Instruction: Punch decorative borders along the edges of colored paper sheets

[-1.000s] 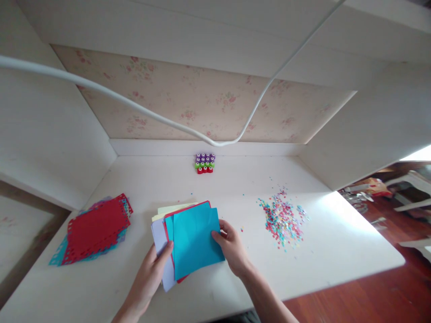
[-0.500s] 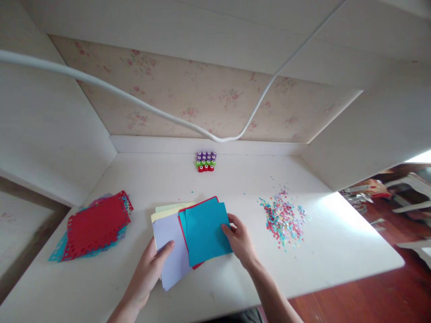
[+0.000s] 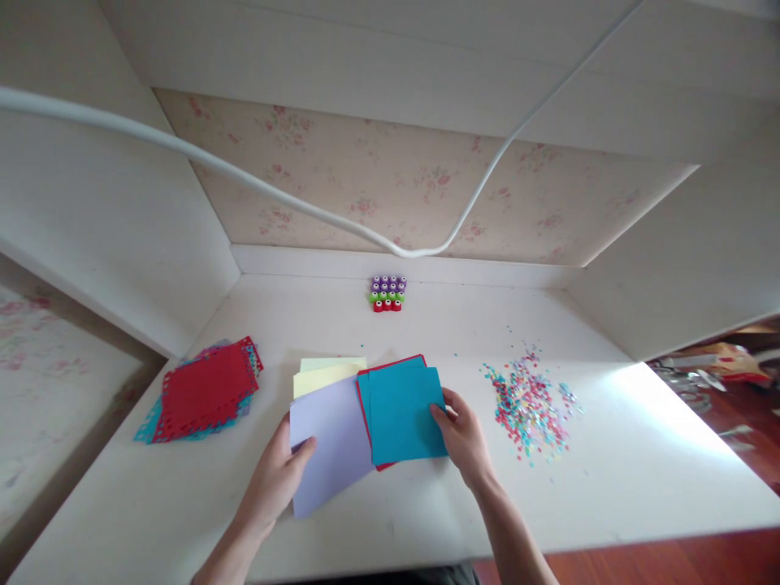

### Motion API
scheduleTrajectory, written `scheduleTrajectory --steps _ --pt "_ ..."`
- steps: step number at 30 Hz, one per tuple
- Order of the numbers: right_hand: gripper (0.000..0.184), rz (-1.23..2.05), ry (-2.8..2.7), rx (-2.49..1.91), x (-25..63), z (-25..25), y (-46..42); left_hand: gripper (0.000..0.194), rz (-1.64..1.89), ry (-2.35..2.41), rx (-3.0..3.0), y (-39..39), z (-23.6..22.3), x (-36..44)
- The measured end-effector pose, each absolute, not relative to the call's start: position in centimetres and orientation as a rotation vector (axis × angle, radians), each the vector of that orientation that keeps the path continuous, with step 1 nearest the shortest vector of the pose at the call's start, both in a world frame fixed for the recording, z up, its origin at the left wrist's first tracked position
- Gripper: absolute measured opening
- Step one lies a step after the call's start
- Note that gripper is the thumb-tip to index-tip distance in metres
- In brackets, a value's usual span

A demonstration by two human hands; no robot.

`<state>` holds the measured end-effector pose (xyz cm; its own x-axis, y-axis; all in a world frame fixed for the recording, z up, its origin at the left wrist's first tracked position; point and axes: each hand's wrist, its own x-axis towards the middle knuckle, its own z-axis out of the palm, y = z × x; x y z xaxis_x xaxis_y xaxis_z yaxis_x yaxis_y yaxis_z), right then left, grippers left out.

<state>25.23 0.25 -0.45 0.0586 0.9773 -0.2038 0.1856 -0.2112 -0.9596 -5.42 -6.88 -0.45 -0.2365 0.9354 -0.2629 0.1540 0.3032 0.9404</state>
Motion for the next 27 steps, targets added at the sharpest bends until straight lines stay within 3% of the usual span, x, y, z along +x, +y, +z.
scheduleTrajectory --steps 9,16,23,27 --pt "0.042 1.241 -1.114 -1.504 25.4 0.1 0.0 0.056 1.148 1.696 0.89 -7.3 -0.1 -5.5" --pt "0.048 1.201 -0.952 -1.494 25.9 -0.3 0.8 0.058 1.424 1.642 0.58 -7.8 2.1 -9.1" --pt "0.039 1.61 -0.842 -1.187 21.1 1.5 -0.4 0.059 1.316 1.479 0.643 -7.3 3.3 -5.3" --pt "0.036 1.697 -0.849 -1.048 18.9 2.5 -1.2 0.05 1.234 1.675 0.844 -6.3 2.1 -3.0"
